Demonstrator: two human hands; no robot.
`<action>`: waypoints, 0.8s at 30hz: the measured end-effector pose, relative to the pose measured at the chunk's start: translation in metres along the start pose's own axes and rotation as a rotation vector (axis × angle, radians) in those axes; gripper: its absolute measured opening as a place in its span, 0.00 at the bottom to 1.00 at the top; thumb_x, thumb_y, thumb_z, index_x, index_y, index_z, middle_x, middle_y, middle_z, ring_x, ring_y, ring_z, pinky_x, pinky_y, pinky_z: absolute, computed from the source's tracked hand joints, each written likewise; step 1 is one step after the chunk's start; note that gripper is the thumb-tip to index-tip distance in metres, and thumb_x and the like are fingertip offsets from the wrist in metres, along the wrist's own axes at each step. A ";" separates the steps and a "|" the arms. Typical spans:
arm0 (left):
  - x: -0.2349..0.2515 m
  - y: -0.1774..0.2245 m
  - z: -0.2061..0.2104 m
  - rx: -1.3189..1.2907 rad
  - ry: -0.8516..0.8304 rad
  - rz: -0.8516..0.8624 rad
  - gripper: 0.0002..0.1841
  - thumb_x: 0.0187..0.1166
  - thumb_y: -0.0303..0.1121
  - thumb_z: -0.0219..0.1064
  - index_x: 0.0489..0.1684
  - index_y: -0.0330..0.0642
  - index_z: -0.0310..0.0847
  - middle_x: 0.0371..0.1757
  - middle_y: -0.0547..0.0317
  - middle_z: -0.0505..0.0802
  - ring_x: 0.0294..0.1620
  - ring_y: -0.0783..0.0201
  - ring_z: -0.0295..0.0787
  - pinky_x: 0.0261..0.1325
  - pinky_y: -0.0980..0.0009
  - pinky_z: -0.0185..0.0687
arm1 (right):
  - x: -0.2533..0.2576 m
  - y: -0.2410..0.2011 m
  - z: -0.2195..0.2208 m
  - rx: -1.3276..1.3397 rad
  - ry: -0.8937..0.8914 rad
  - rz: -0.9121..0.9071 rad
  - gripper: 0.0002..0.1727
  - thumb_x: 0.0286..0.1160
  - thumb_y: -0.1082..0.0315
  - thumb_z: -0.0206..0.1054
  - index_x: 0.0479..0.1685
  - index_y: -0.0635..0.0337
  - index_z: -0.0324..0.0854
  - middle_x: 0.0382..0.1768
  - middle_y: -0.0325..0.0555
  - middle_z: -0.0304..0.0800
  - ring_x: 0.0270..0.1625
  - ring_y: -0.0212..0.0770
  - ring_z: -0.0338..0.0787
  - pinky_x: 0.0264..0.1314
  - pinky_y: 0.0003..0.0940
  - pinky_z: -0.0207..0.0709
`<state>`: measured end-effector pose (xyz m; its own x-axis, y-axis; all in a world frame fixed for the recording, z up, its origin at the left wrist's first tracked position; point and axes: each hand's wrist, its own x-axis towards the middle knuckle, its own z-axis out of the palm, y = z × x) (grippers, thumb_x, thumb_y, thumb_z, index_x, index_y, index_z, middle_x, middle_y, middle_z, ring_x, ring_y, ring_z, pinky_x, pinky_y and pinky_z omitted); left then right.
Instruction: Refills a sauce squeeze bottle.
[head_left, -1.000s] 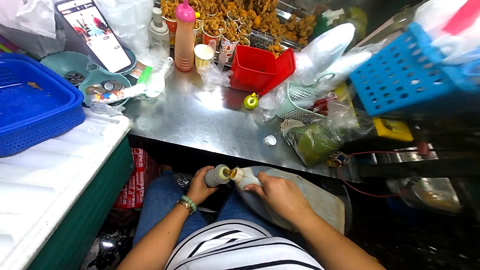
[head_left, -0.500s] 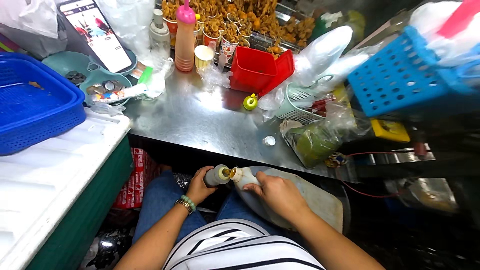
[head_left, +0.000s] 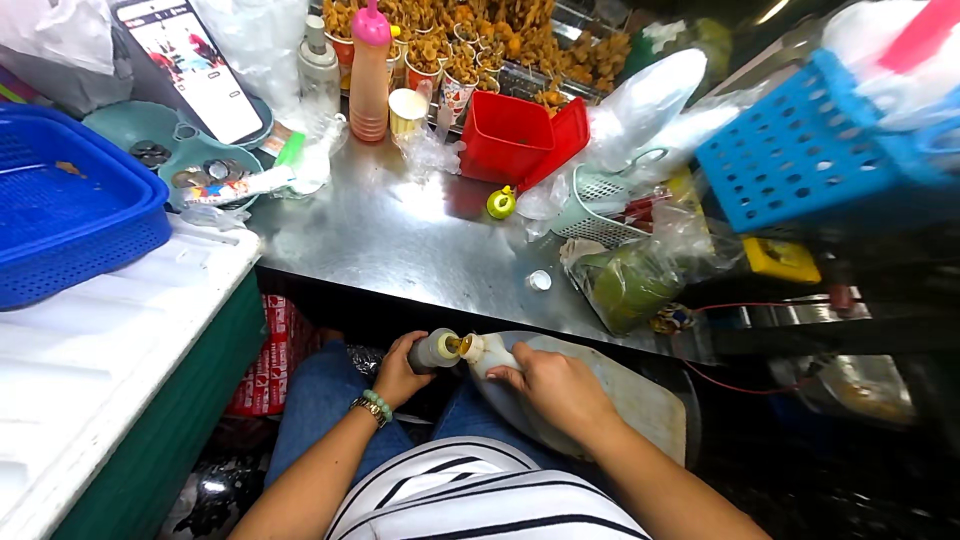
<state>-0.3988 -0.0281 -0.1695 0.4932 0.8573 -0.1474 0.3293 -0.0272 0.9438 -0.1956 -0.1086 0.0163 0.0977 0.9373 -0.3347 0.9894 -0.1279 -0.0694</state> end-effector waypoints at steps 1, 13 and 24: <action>0.000 0.000 0.000 0.000 -0.001 0.002 0.44 0.50 0.25 0.87 0.76 0.29 0.73 0.74 0.36 0.83 0.78 0.48 0.79 0.83 0.59 0.69 | 0.000 0.000 0.000 0.002 0.003 0.001 0.34 0.83 0.36 0.58 0.41 0.65 0.83 0.28 0.59 0.89 0.37 0.62 0.94 0.35 0.57 0.83; 0.000 0.002 0.001 -0.011 -0.006 -0.007 0.44 0.50 0.24 0.87 0.76 0.29 0.74 0.74 0.36 0.83 0.77 0.47 0.79 0.83 0.58 0.70 | -0.001 0.000 0.002 0.010 0.028 -0.008 0.34 0.83 0.37 0.59 0.40 0.66 0.83 0.27 0.59 0.89 0.36 0.63 0.94 0.35 0.58 0.83; 0.000 0.003 0.002 -0.010 -0.020 -0.023 0.44 0.50 0.25 0.87 0.76 0.31 0.73 0.74 0.37 0.83 0.77 0.49 0.79 0.83 0.59 0.70 | -0.002 0.000 0.001 -0.011 0.011 0.000 0.34 0.83 0.36 0.58 0.40 0.65 0.83 0.27 0.58 0.89 0.37 0.61 0.94 0.35 0.56 0.83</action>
<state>-0.3963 -0.0291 -0.1667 0.5020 0.8470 -0.1747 0.3329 -0.0029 0.9429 -0.1961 -0.1103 0.0164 0.0985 0.9407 -0.3246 0.9905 -0.1242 -0.0594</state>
